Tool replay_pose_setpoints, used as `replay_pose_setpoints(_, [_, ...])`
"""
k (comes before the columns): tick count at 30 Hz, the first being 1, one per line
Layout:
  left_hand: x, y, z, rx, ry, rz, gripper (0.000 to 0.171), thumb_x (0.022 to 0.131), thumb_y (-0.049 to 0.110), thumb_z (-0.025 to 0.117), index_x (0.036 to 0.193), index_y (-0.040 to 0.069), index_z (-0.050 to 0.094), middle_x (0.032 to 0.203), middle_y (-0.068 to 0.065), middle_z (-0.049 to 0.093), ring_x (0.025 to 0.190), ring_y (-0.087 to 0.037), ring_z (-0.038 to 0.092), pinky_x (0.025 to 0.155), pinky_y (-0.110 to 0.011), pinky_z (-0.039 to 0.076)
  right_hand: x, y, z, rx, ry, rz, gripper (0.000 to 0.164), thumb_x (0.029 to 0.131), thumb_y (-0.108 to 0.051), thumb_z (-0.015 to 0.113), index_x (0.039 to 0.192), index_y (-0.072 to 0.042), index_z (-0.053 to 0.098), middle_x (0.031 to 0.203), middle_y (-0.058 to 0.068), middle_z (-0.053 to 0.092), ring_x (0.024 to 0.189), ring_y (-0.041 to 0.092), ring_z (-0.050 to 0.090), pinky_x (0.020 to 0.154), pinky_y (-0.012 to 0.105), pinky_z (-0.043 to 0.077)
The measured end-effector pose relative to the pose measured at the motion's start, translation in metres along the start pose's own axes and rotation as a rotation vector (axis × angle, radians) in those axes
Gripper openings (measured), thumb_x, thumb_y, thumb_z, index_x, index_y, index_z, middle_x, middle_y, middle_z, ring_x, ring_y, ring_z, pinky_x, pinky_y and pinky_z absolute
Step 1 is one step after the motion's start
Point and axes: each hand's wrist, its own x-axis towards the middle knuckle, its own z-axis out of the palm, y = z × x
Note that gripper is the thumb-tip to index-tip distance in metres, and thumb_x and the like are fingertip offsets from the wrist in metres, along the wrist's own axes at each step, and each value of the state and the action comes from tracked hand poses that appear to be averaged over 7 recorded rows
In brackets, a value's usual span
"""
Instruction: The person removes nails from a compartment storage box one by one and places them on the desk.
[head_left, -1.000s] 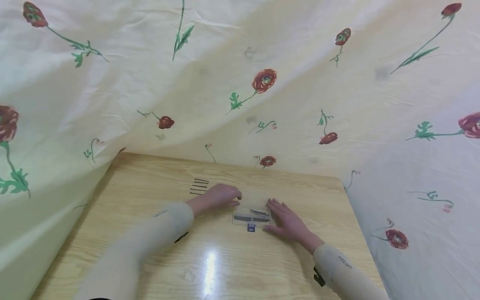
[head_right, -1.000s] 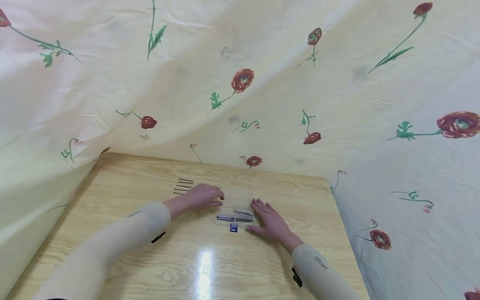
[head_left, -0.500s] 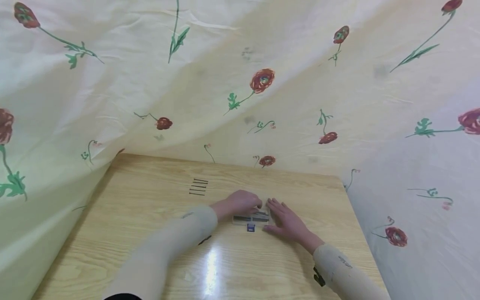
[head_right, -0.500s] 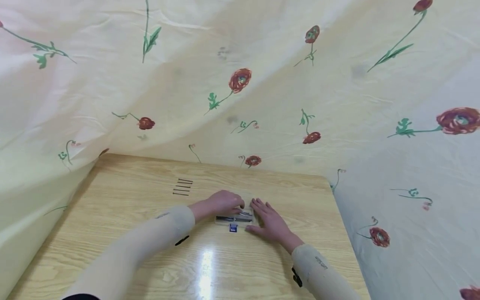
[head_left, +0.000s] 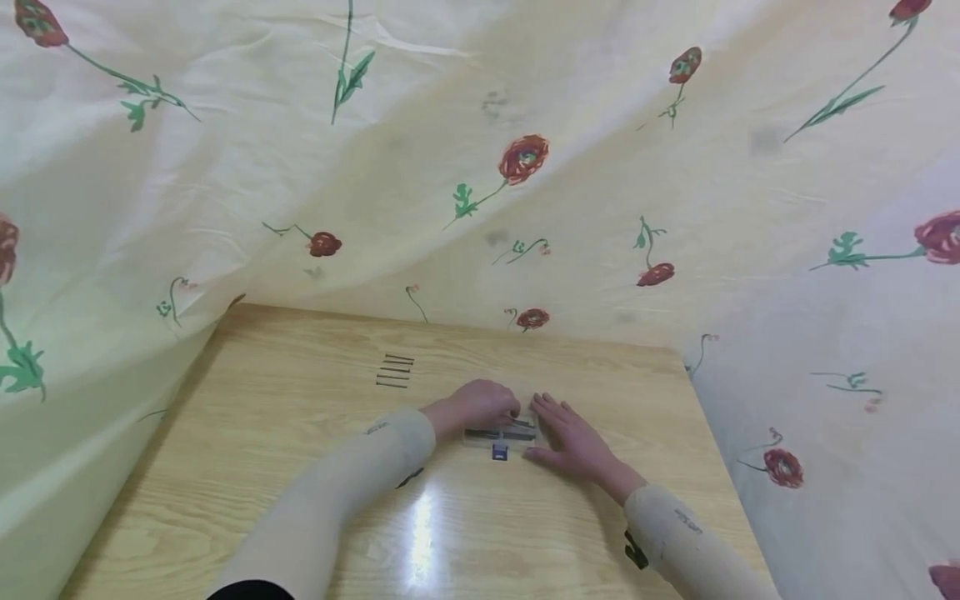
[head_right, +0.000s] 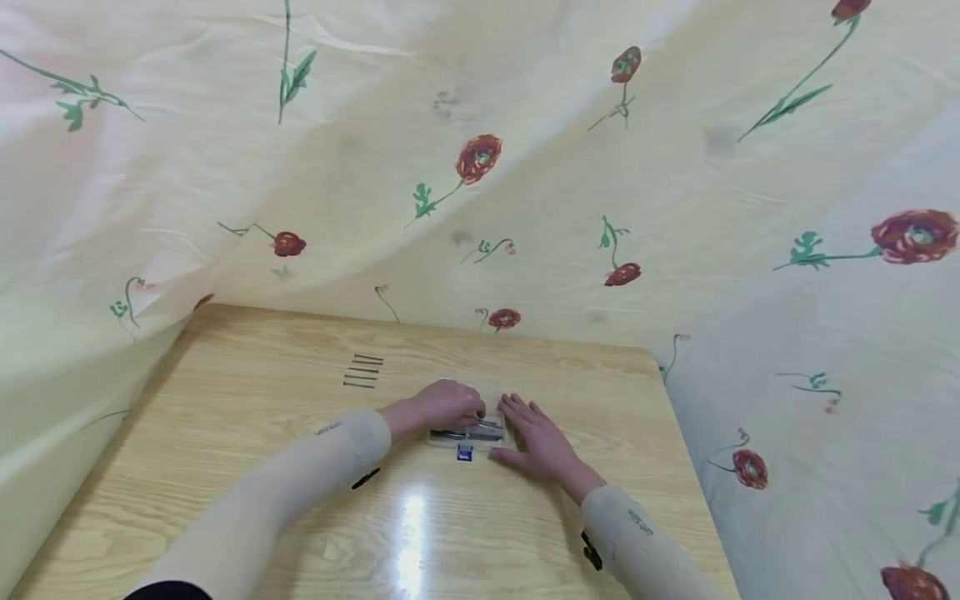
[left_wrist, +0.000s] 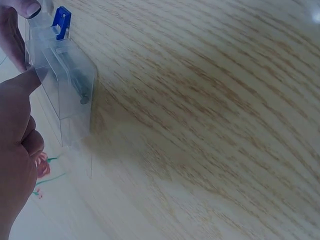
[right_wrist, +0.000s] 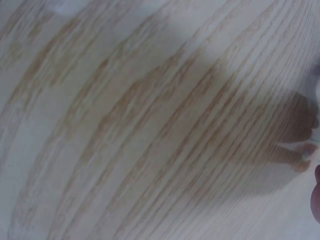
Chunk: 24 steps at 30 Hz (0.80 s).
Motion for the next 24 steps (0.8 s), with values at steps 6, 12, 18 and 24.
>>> replay_pose_setpoints(6, [0.0,-0.002,-0.001,-0.021,0.001,0.019,0.017,0.1,0.026,0.076,0.116,0.024,0.081,0.112,0.007,0.08,0.1,-0.008,0.073,0.089,-0.022,0.058,0.0,-0.003,-0.002,0.005,-0.005,0.013,0.094,0.095,-0.057,0.075,0.164,-0.005,0.04,0.172,0.014,0.033,0.159,0.035,0.031,0.13,0.055,0.022])
replay_pose_setpoints(12, [0.001,-0.006,0.001,-0.03,-0.011,0.04,0.016,0.1,0.026,0.076,0.114,0.025,0.082,0.111,0.009,0.08,0.1,-0.008,0.073,0.089,-0.022,0.057,-0.001,-0.007,-0.005,0.029,-0.002,0.013,0.092,0.095,-0.055,0.076,0.163,-0.004,0.041,0.171,0.016,0.034,0.158,0.036,0.032,0.13,0.056,0.022])
replay_pose_setpoints(18, [0.004,-0.008,0.004,-0.038,-0.013,0.046,0.013,0.1,0.025,0.076,0.111,0.026,0.083,0.109,0.01,0.08,0.098,-0.008,0.073,0.087,-0.022,0.057,-0.002,-0.01,-0.007,0.029,-0.002,0.011,0.091,0.095,-0.054,0.077,0.162,-0.003,0.042,0.17,0.017,0.035,0.158,0.037,0.033,0.129,0.056,0.023])
replay_pose_setpoints(24, [0.006,-0.002,0.004,-0.013,-0.031,0.01,0.011,0.102,0.024,0.073,0.108,0.025,0.081,0.103,0.01,0.079,0.091,-0.007,0.072,0.083,-0.022,0.057,-0.002,-0.012,-0.008,0.032,-0.007,0.016,0.091,0.095,-0.054,0.077,0.162,-0.003,0.042,0.17,0.016,0.036,0.157,0.037,0.034,0.129,0.056,0.023])
